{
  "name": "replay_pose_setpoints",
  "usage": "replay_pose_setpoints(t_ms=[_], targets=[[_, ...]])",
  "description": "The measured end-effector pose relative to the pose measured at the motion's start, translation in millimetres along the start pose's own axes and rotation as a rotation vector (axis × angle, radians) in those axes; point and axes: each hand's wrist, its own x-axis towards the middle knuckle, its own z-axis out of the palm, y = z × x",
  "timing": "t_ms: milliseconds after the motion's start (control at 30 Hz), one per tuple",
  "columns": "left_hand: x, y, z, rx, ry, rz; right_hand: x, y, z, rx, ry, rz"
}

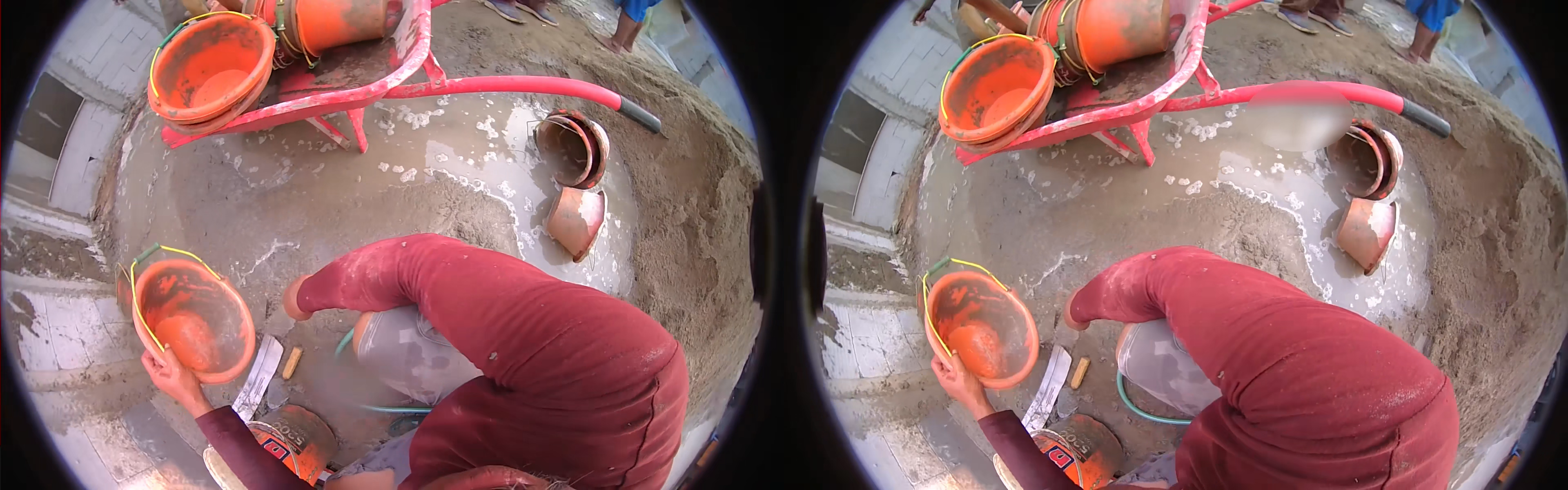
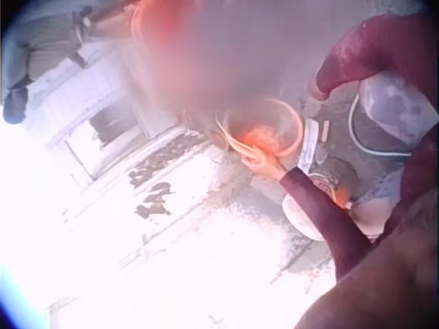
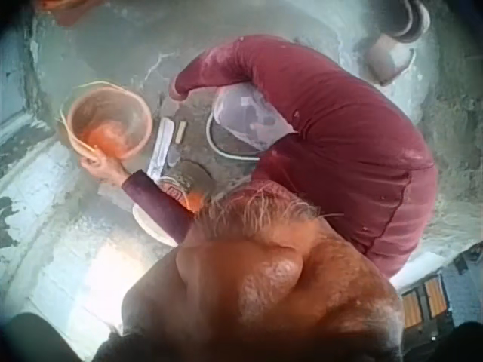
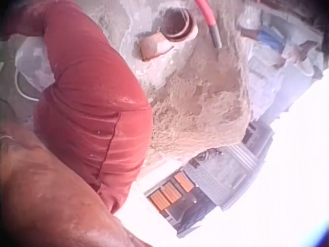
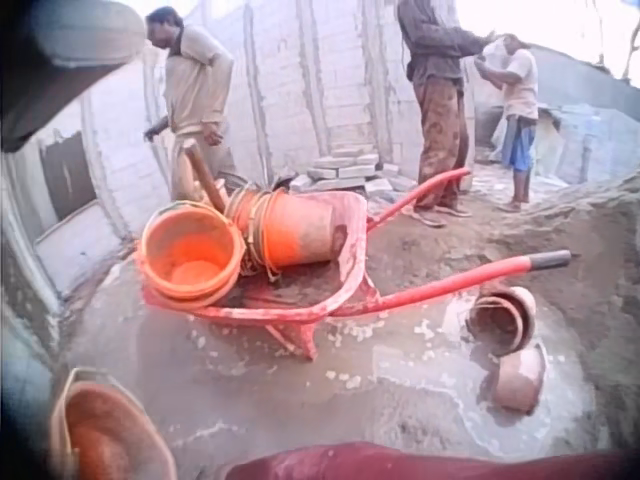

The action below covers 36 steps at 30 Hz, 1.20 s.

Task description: The person cleans various plastic buckets and a metal trowel by rinsing them with water from a hose and scrubbing them by hand at a construction site.

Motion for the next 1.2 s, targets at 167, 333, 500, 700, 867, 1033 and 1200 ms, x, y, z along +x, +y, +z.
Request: replay_pose_setpoints(t_ms=[167, 333, 500, 700, 867, 1033, 1200], targets=[[42, 121, 51, -0.164, -0.030, 0.338, -4, 15, 18, 0.156, -0.141, 0.103], [78, 257, 163, -0.327, 0.088, 0.820, -16, 27, 41, 0.044, -0.182, 0.193], [101, 311, 301, 0.198, -0.136, 1.176, -49, 12, 0, 0.199, -0.046, 0.017], [51, 191, 341, 0.090, -0.424, 0.819, -51, 23, 3, 0.408, 0.265, 0.051], [-68, 19, 282, -0.110, -0.144, 0.232, -68, 89, 20, 0.303, 0.098, 0.075], [-234, -204, 147, 0.525, 0.296, -0.591, -78, 22, -8, 0.220, -0.030, 0.061], [-207, -275, 133, -0.094, 0.528, -0.951, -75, 6, -30, 0.137, -0.027, 0.038]])
